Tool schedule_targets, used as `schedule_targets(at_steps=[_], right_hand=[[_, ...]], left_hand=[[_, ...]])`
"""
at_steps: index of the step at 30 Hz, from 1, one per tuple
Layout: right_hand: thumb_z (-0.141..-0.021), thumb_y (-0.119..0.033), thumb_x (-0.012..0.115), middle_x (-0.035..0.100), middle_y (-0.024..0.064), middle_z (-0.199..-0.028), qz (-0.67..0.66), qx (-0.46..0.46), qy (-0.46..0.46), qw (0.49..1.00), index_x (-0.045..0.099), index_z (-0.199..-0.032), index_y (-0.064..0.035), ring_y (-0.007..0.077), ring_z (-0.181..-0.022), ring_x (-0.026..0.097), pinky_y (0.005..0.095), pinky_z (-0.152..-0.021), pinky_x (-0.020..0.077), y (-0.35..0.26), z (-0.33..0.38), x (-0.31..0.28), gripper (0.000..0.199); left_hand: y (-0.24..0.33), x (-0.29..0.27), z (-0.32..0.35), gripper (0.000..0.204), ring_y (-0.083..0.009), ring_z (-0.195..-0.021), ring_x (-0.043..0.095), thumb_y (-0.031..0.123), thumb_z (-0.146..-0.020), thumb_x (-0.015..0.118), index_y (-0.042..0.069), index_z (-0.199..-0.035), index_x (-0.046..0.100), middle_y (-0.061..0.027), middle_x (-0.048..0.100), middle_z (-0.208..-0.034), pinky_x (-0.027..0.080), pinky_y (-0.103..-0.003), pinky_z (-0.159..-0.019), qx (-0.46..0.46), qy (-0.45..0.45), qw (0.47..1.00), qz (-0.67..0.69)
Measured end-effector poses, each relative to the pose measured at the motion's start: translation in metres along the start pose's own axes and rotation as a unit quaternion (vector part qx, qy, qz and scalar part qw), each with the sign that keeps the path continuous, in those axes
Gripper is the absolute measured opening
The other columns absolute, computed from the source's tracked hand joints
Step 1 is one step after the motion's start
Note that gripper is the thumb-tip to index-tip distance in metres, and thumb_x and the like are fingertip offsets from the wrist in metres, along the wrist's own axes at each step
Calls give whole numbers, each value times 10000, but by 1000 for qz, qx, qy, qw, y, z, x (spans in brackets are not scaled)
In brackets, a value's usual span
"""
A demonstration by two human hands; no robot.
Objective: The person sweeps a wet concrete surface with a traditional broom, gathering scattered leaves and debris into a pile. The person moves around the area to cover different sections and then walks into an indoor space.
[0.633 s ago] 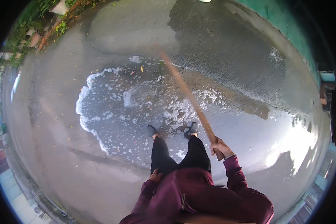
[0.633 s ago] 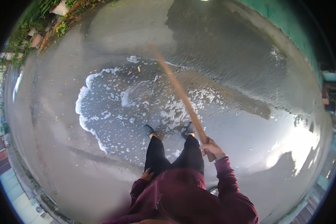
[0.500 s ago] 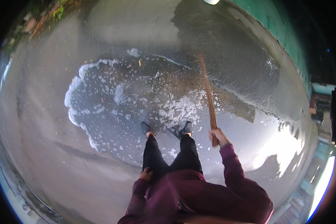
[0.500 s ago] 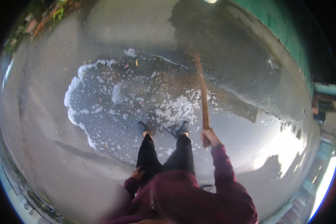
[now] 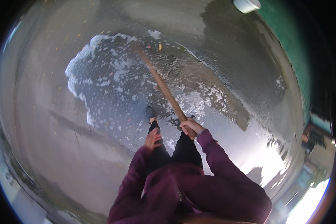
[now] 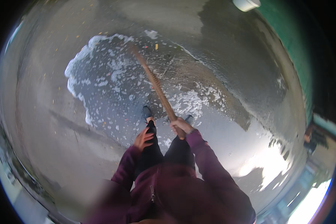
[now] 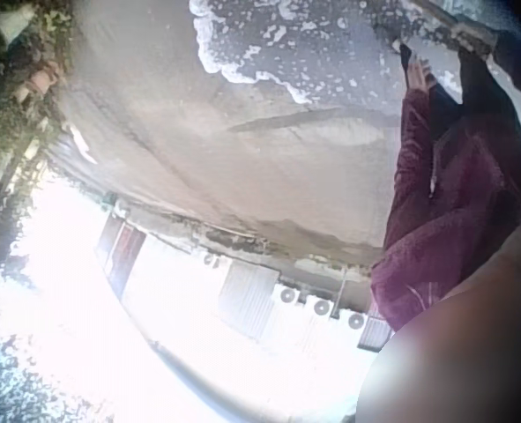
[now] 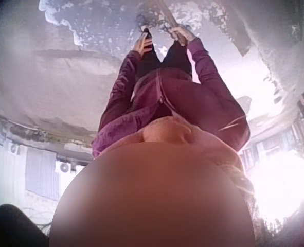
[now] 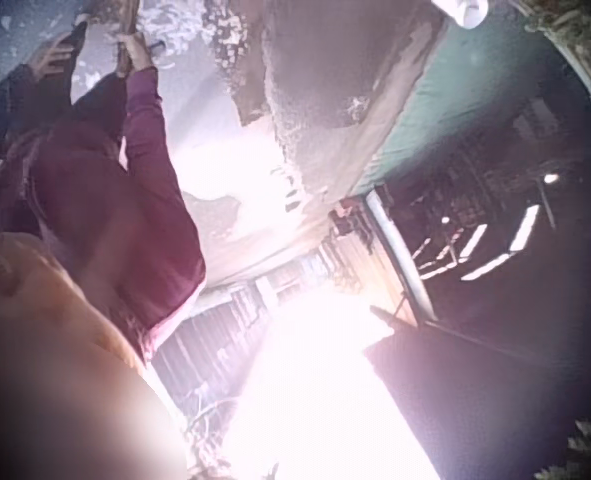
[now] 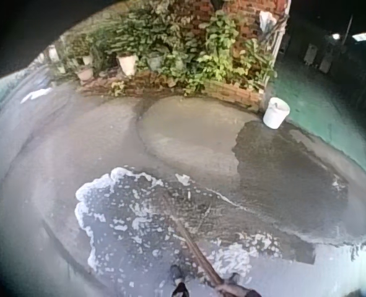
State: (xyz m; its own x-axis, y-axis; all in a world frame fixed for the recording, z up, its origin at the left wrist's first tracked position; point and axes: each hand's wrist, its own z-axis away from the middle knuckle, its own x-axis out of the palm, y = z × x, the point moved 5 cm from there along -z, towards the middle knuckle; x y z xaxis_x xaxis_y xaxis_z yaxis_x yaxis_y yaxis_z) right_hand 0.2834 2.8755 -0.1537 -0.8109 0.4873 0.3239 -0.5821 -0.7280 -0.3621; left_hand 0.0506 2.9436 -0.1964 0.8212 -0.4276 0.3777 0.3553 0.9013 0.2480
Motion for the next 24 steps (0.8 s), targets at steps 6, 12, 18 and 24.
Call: schedule_targets(at_steps=[6, 12, 18, 24], right_hand=[[-747, -123, 530, 461, 25, -496, -139, 29, 48, 989, 482, -642, -56, 127, -379, 466, 266, -351, 386, 53, 87, 28, 133], [-752, -123, 505, 456, 21, -548, -121, 100, 208, 965, 467, -696, -66, 137, -433, 475, 261, -378, 388, 73, 26, 78, 88], [-718, -124, 550, 490, 46, -543, 54, 162, -66, 983, 500, -696, -32, 158, -450, 516, 272, -418, 435, 79, -77, 218, 107], [-717, -67, 561, 457, 47, -533, 12, 89, -181, 979, 428, -750, -36, 131, -384, 470, 266, -342, 394, 17, -87, 210, 140]], left_hand=[[20, 175, -61, 203, -176, -509, 554, 94, -694, 675, 31, -730, 485, -66, 522, -611, 505, -346, -452, 26, -39, 985, 166], [-27, 120, -109, 167, -145, -485, 487, 156, -695, 656, 70, -681, 515, -41, 494, -579, 435, -277, -468, -144, -180, 962, 146], [15, -100, -68, 154, -123, -450, 457, 133, -706, 608, 86, -634, 479, -17, 458, -535, 390, -247, -426, -29, 60, 964, 257], [98, -112, -48, 79, -210, -424, 520, 79, -701, 533, 9, -675, 507, -98, 499, -532, 468, -326, -412, 126, 247, 948, 157]])
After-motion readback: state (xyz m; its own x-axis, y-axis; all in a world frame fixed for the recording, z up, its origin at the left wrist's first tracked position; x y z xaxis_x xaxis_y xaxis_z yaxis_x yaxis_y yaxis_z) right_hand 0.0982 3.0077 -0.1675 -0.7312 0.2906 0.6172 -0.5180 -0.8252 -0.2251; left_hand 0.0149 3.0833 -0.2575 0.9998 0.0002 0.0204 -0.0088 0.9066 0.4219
